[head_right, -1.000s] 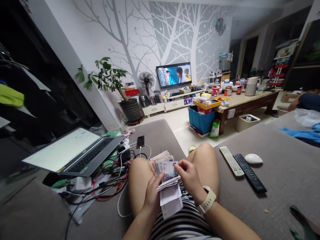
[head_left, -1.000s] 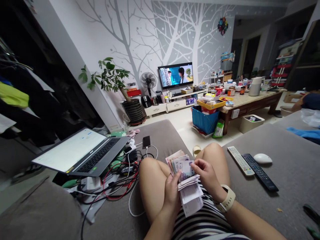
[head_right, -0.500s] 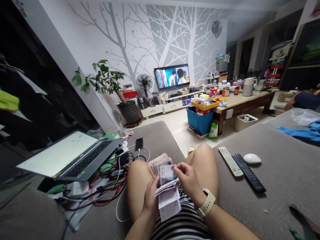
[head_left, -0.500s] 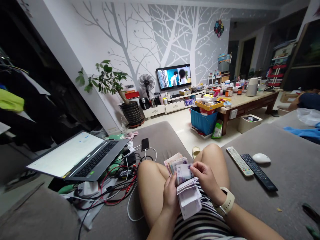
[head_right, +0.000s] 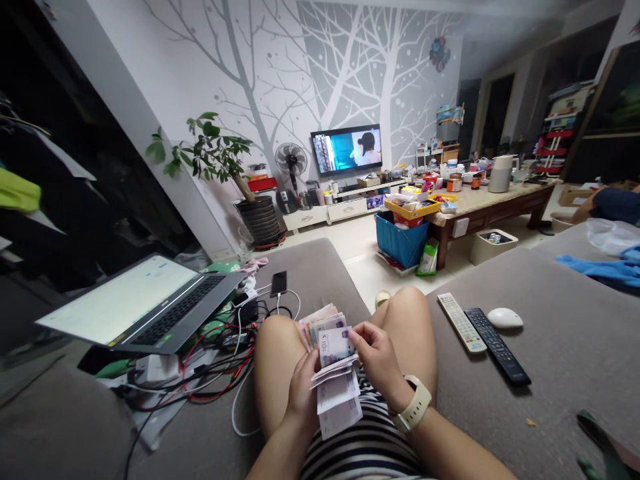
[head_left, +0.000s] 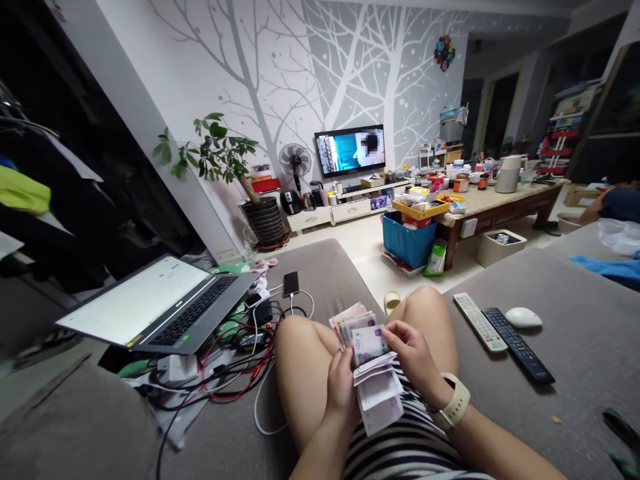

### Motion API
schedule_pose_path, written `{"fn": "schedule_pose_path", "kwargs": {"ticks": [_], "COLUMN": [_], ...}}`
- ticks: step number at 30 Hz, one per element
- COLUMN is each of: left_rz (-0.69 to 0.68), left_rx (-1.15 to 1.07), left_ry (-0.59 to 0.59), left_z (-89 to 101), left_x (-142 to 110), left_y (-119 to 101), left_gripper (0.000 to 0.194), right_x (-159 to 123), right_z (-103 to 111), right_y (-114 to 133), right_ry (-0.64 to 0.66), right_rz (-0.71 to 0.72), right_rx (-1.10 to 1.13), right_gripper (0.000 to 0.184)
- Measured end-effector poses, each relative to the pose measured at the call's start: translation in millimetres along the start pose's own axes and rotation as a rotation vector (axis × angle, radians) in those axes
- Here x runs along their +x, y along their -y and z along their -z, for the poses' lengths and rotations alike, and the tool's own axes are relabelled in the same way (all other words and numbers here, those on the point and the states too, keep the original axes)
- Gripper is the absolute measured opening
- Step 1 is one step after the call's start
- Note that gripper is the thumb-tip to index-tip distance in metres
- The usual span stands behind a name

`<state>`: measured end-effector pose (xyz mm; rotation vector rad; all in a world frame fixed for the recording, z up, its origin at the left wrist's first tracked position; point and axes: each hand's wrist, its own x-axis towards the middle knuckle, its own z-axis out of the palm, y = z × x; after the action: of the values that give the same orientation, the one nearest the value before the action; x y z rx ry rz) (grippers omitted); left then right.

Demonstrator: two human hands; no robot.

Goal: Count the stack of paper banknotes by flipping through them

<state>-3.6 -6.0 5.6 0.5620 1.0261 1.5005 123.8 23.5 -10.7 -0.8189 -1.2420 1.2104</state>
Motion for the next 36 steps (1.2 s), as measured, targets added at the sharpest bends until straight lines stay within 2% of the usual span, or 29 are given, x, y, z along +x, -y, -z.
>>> {"fn": "schedule_pose_path", "kwargs": {"ticks": [10, 27, 33, 36], "left_rz": [0.087, 0.101, 0.101, 0.086], "left_rx": [-0.111, -0.099, -0.11, -0.079], "left_ry": [0.104, 0.178, 0.177, 0.135], "left_z": [0.0, 1.0, 3.1, 3.9], "left_x": [1.4, -3.4, 0.6, 1.6], "left_y": [3.5, 0.0, 4.4, 5.0], "left_gripper": [0.035, 0.049, 0.044, 0.037], "right_x": [-0.8, 1.6, 3.1, 3.0], "right_z": [-1.5, 1.0, 0.8, 0.5], "right_y": [-2.0, -2.8, -4.5, -4.1], "right_ry": [0.005, 0.0, -0.028, -0.032], "right_rz": [-0.026, 0.007, 0.02, 0.022], "right_rx": [0.048, -0.079, -0.076, -0.075], "right_gripper": [0.038, 0.037, 0.036, 0.035]}}
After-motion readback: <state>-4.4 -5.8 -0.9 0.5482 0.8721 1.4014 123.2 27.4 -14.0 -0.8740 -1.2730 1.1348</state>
